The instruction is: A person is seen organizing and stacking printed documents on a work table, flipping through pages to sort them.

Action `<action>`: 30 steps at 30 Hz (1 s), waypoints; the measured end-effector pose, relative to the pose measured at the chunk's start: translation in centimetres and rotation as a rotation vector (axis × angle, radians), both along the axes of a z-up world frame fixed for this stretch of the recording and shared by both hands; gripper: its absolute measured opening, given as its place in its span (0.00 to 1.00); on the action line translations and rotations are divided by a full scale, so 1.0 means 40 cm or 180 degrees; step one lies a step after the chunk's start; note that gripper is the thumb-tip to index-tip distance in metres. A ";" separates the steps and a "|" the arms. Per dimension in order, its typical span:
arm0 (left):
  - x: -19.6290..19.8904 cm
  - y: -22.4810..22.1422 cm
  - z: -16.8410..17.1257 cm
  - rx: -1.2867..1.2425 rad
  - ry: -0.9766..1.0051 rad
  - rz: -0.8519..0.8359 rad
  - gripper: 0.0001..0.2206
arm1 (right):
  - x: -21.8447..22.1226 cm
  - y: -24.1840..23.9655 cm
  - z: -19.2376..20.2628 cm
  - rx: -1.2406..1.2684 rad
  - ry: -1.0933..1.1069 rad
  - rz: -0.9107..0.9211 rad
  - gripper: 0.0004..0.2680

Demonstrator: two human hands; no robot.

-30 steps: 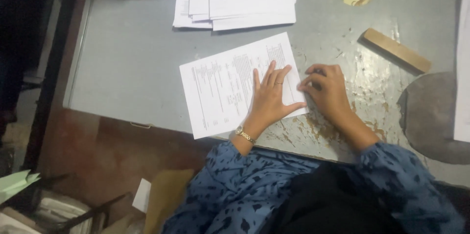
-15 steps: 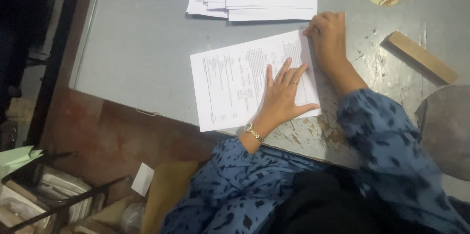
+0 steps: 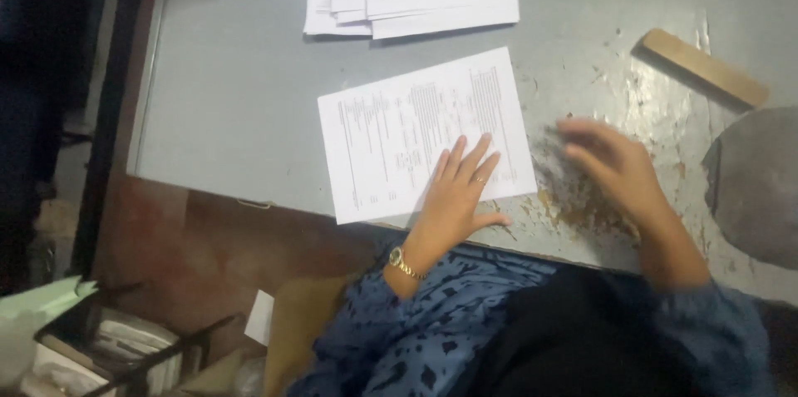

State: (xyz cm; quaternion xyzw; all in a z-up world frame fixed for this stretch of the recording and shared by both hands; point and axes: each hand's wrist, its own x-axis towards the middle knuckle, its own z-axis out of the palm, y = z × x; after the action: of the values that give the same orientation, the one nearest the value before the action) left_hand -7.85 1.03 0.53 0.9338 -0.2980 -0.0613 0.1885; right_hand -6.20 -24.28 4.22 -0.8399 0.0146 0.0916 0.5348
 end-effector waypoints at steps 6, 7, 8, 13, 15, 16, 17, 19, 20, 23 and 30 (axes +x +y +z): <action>-0.087 0.008 -0.002 0.0014 -0.0994 0.0049 0.22 | -0.205 -0.068 -0.050 0.0924 0.0585 -0.0580 0.10; -0.082 0.013 0.005 0.0042 -0.0961 -0.0019 0.22 | -0.210 -0.064 -0.037 0.0964 0.0613 -0.0644 0.10; -0.077 0.018 0.012 -0.0097 -0.0872 -0.0091 0.16 | -0.215 -0.061 -0.023 0.0802 0.0624 -0.0527 0.11; -0.045 0.021 0.015 -0.0584 -0.0820 0.0141 0.05 | -0.219 -0.051 -0.025 0.0605 0.0463 -0.0454 0.10; -0.043 0.021 0.003 -0.0531 -0.0774 0.0472 0.10 | -0.223 -0.044 -0.047 0.0244 0.0417 -0.0419 0.11; -0.042 0.022 -0.011 -0.0529 -0.0788 0.0485 0.10 | -0.222 -0.028 -0.047 0.0244 0.0405 -0.0405 0.11; -0.046 0.023 -0.027 -0.0608 -0.0722 0.0663 0.07 | -0.226 -0.012 -0.047 0.0164 0.0318 -0.0436 0.10; -0.051 0.026 -0.058 -0.0688 -0.0655 0.0844 0.05 | -0.235 0.015 -0.069 0.0083 0.0232 -0.0462 0.10; -0.053 0.029 -0.073 -0.0870 -0.0416 0.1034 0.05 | -0.240 0.026 -0.090 -0.0414 -0.0312 -0.0215 0.10; -0.057 0.035 -0.131 -0.1240 -0.0304 0.1480 0.07 | -0.253 0.069 -0.151 -0.1020 -0.1464 0.0199 0.13; -0.076 0.031 -0.134 -0.1537 -0.0398 0.2071 0.09 | -0.237 0.168 -0.166 -0.1558 -0.2480 0.0836 0.16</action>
State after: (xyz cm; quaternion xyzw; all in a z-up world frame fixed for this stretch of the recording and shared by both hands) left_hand -10.90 2.27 -4.82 0.9101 -0.0038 0.1300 0.3933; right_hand -15.67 -17.55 -2.42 -0.9077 -0.2721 -0.1693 0.2708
